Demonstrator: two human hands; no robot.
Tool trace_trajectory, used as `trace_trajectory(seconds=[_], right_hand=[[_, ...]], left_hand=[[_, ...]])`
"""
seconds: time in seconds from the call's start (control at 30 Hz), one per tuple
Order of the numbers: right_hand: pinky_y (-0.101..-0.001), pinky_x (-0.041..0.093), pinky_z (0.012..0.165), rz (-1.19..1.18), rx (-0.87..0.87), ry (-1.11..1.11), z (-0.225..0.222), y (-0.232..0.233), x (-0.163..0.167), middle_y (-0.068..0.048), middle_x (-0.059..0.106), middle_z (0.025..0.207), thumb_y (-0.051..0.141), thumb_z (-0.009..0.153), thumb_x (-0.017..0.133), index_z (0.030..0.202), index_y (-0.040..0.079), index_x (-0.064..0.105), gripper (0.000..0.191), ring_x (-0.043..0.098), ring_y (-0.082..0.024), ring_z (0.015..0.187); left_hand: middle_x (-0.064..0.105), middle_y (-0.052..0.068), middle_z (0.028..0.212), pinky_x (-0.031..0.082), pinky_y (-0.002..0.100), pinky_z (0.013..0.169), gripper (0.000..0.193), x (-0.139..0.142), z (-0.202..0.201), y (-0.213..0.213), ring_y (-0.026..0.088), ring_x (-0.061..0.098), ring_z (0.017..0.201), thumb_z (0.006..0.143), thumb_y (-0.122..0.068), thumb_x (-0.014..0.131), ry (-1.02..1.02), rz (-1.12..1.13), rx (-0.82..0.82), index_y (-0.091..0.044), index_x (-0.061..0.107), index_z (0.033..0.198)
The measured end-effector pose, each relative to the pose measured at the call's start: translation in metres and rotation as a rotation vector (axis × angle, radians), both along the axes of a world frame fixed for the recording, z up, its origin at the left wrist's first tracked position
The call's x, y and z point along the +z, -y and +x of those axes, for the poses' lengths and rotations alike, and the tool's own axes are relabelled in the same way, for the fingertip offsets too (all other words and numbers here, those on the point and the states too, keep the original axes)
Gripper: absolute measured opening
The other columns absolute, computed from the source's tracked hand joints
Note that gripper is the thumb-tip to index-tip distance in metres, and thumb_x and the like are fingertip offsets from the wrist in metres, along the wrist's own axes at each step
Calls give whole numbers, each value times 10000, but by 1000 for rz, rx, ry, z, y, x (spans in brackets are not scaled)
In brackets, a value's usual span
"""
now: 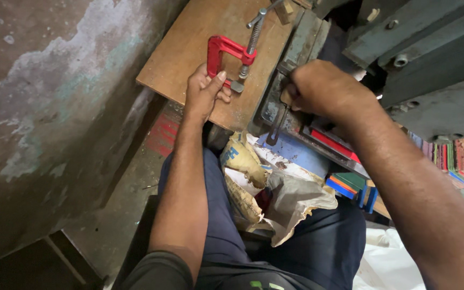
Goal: The person positions a small wooden block on the bed of a heavy machine and secures it with a red G-clamp, tightening the clamp screw by hand. They then adjust the block and machine parts, operate the machine, and later loosen and reposition the clamp while handling a red L-shaped piece.
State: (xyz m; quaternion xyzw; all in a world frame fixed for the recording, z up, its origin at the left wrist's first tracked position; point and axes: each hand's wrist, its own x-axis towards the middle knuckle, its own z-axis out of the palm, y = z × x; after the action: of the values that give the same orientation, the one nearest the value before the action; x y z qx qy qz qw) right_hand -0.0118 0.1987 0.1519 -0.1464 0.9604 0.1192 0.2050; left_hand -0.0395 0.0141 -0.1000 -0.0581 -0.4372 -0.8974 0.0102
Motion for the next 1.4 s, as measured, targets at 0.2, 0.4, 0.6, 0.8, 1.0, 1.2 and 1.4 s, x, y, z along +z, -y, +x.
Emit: trace_trajectory(seconds=[0.2, 0.4, 0.6, 0.8, 1.0, 1.2, 1.4], right_hand=[[-462, 571, 868, -20, 41, 7, 2, -1, 0, -206, 742, 978, 214, 766, 829, 981, 61, 770, 271, 720, -377, 983], [-464, 566, 877, 35, 6, 0, 4, 7, 3, -216, 740, 990, 239, 807, 820, 987, 50, 776, 264, 720, -378, 983], [-472, 549, 901, 13, 69, -50, 5, 8, 17, -212, 741, 1013, 287, 858, 788, 1041, 44, 755, 307, 712, -378, 988], [-472, 563, 854, -89, 184, -69, -2, 2, 5, -179, 749, 1007, 191, 803, 753, 1084, 140, 775, 286, 723, -369, 939], [-476, 566, 824, -96, 191, -53, -5, -8, -3, -206, 739, 926, 235, 849, 757, 997, 84, 790, 214, 717, -385, 897], [-469, 566, 829, -171, 227, -93, -3, -10, -3, -202, 744, 965, 198, 838, 752, 1052, 109, 797, 236, 722, -385, 905], [-445, 577, 847, -167, 237, -83, -2, -7, -3, -179, 753, 1005, 180, 828, 768, 1037, 93, 794, 228, 730, -362, 939]], left_hand=[[681, 80, 877, 589, 286, 559, 265, -1, -1, 0, 140, 673, 666, 1018, -164, 674, -9, -26, 12, 14, 582, 1191], [682, 73, 875, 579, 281, 554, 254, -1, -1, -1, 141, 670, 662, 1018, -162, 670, -8, -23, 3, 11, 587, 1184], [676, 76, 877, 579, 281, 564, 254, -2, -1, -1, 140, 666, 669, 1023, -156, 673, -17, -21, -5, 11, 588, 1194], [680, 78, 888, 578, 286, 545, 257, -1, -2, -2, 144, 668, 660, 1006, -146, 676, -8, -26, 1, 16, 584, 1182], [696, 90, 904, 584, 288, 563, 250, 1, -1, 0, 148, 674, 669, 1020, -146, 666, -14, -7, -26, 18, 580, 1188], [689, 75, 904, 573, 282, 546, 266, 1, 0, 1, 136, 665, 662, 1007, -150, 664, -31, -75, 6, -4, 586, 1215], [680, 77, 885, 574, 284, 543, 232, -2, -3, -1, 140, 668, 659, 1014, -154, 672, -23, -86, 9, 3, 587, 1161]])
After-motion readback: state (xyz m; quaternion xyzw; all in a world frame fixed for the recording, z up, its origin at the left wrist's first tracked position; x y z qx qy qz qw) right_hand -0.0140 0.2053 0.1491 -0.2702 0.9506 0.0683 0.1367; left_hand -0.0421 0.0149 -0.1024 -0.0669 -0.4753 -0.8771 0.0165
